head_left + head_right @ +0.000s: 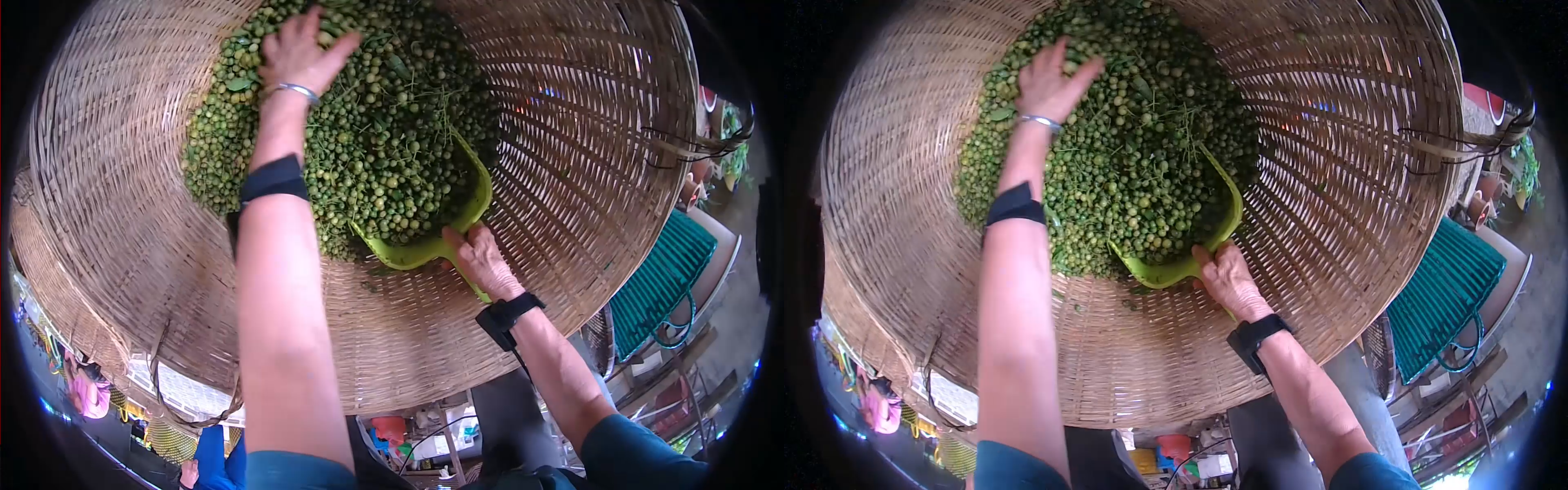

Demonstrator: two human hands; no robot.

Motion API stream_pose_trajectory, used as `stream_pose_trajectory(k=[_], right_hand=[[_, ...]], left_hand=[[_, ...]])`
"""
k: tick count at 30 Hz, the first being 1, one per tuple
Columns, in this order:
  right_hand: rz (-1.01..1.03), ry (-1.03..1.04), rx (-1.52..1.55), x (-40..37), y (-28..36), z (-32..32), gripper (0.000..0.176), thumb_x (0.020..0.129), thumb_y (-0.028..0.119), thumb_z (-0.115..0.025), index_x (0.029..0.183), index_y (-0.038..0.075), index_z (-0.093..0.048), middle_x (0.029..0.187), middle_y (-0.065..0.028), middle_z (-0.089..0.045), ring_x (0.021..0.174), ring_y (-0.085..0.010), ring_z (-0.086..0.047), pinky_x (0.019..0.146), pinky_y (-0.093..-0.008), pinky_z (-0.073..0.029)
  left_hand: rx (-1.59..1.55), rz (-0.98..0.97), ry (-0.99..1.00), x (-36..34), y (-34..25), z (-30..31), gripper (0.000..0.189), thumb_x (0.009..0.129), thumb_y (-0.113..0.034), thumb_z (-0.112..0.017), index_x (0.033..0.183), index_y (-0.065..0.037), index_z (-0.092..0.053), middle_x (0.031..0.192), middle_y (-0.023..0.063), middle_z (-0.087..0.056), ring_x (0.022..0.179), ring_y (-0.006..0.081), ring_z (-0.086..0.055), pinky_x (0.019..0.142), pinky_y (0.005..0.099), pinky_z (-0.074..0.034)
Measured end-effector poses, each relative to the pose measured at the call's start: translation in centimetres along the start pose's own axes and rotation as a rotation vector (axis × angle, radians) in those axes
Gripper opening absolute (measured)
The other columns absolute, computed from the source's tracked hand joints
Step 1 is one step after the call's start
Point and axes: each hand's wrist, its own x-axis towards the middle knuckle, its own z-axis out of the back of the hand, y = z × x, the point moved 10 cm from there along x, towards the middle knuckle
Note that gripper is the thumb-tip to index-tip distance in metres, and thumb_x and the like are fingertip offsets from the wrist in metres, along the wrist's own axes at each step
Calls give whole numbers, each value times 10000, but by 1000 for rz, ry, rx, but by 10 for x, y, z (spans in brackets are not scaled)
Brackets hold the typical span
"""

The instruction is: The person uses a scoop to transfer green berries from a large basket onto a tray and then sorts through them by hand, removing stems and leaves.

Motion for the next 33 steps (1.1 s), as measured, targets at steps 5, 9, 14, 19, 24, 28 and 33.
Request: stream_pose_trajectory(k=[5, 9, 14, 19, 24, 28, 33], right_hand=[[-2, 49, -29, -2, 8, -4, 335, 864, 229, -492, 1022, -66, -492, 863, -126, -597, 649, -153, -571, 534, -274, -488], [-17, 29, -35, -2, -1, -1, 336, 855, 212, -490, 1001, -90, -509, 856, -119, -603, 556, -149, -552, 492, -269, -466], [16, 20, 73, 3, -3, -4, 304, 844, 203, -495, 985, -64, -529, 779, -87, -609, 510, -132, -534, 477, -271, -451], [244, -161, -254, 6, 5, 13, 345, 841, 243, -531, 1015, -55, -528, 879, -114, -607, 747, -169, -573, 594, -271, -467], [15, -44, 19, -4, 5, 10, 398, 817, 294, -576, 1059, -19, -529, 960, -121, -582, 841, -198, -560, 643, -265, -468], [80, 146, 356, 17, -34, 5, 570, 756, 379, -658, 1126, -6, -456, 1011, -119, -553, 934, -225, -545, 822, -337, -456], [409, 180, -131, 19, -10, 4, 464, 774, 377, -628, 1018, -1, -515, 986, -111, -536, 916, -221, -540, 778, -333, -467]], left_hand=[[-164, 161, 470, -56, -31, -73, 868, 668, -674, -538, 1143, 52, -518, 1360, 184, -317, 1281, 399, -210, 1044, 443, -240], [-152, 59, 608, -116, -49, -108, 818, 720, -684, -442, 1303, -110, -405, 1433, 132, -192, 1303, 388, -167, 1064, 469, -190], [-207, -125, 670, -173, -40, -38, 577, 704, -449, -670, 1176, -141, -543, 1349, 137, -364, 1289, 275, -269, 1052, 414, -242], [336, 128, -72, -108, 128, 62, 721, 753, -538, -542, 1294, -91, -378, 1342, 175, -354, 1238, 309, -332, 1014, 413, -297], [439, 322, 213, -100, 142, 25, 887, 699, -665, -504, 1356, -108, -289, 1336, 186, -355, 1248, 324, -316, 986, 432, -321], [-200, 505, 352, -99, 129, -18, 1051, 631, -764, -475, 1367, -53, -237, 1361, 189, -329, 1267, 300, -311, 1028, 393, -280], [-465, 458, 494, -106, 97, -54, 1090, 558, -700, -634, 1325, 1, -305, 1375, 196, -293, 1263, 318, -311, 1050, 407, -258]])
